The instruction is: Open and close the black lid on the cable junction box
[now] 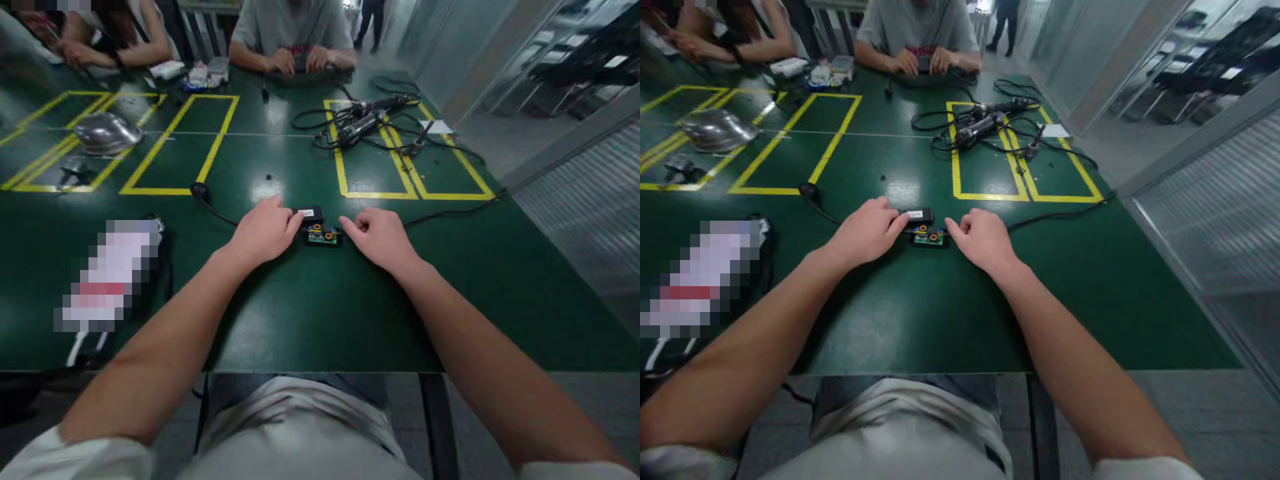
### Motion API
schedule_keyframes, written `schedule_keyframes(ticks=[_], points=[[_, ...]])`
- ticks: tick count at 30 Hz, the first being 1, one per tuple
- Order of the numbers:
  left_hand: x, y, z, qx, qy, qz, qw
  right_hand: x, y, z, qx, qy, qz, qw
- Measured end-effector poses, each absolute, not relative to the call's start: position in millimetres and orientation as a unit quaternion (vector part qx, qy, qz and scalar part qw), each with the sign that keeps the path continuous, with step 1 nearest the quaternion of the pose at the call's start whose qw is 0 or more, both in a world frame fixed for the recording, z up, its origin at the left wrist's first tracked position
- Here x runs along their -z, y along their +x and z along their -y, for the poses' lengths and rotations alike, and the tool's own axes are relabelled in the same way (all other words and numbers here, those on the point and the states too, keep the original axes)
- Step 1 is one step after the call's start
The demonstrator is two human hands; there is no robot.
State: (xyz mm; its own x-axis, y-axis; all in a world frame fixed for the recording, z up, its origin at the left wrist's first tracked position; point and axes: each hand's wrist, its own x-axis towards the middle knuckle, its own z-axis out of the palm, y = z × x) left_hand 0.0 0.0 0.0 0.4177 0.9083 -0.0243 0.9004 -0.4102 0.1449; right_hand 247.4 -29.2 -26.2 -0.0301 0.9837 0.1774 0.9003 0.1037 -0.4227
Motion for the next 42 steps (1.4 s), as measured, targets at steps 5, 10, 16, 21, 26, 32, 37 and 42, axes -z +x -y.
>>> schedule_keyframes(ticks=[5,10,16,21,26,32,37,42], points=[[1.5,-1.9,-0.8,-0.040,0.845,-0.529,0.064,28.9,249.4,28.2,-0.101,-0.663,0.718,0.187],[7.7,-4.2,1.5,-0.074,0.846,-0.527,0.030,29.7,248.1,27.6,-0.108,-0.653,0.729,0.174],[20.3,-11.7,-11.0,-0.167,0.871,-0.452,0.098,31.5,247.7,25.9,-0.121,-0.654,0.723,0.186],[22.8,-14.8,-16.2,-0.165,0.871,-0.446,0.125,32.7,248.9,24.9,-0.129,-0.636,0.738,0.184],[20.8,-19.4,-15.8,-0.181,0.834,-0.513,0.095,36.9,247.7,27.2,-0.145,-0.623,0.739,0.211],[12.2,-13.4,-6.2,-0.230,0.889,-0.383,0.096,43.5,247.7,29.2,-0.199,-0.625,0.690,0.306],[13.1,-8.4,-0.6,-0.210,0.921,-0.294,0.146,43.7,248.5,26.5,-0.209,-0.624,0.687,0.308],[15.6,-8.5,-1.1,-0.209,0.917,-0.301,0.157,36.3,246.0,27.2,-0.196,-0.629,0.706,0.259]])
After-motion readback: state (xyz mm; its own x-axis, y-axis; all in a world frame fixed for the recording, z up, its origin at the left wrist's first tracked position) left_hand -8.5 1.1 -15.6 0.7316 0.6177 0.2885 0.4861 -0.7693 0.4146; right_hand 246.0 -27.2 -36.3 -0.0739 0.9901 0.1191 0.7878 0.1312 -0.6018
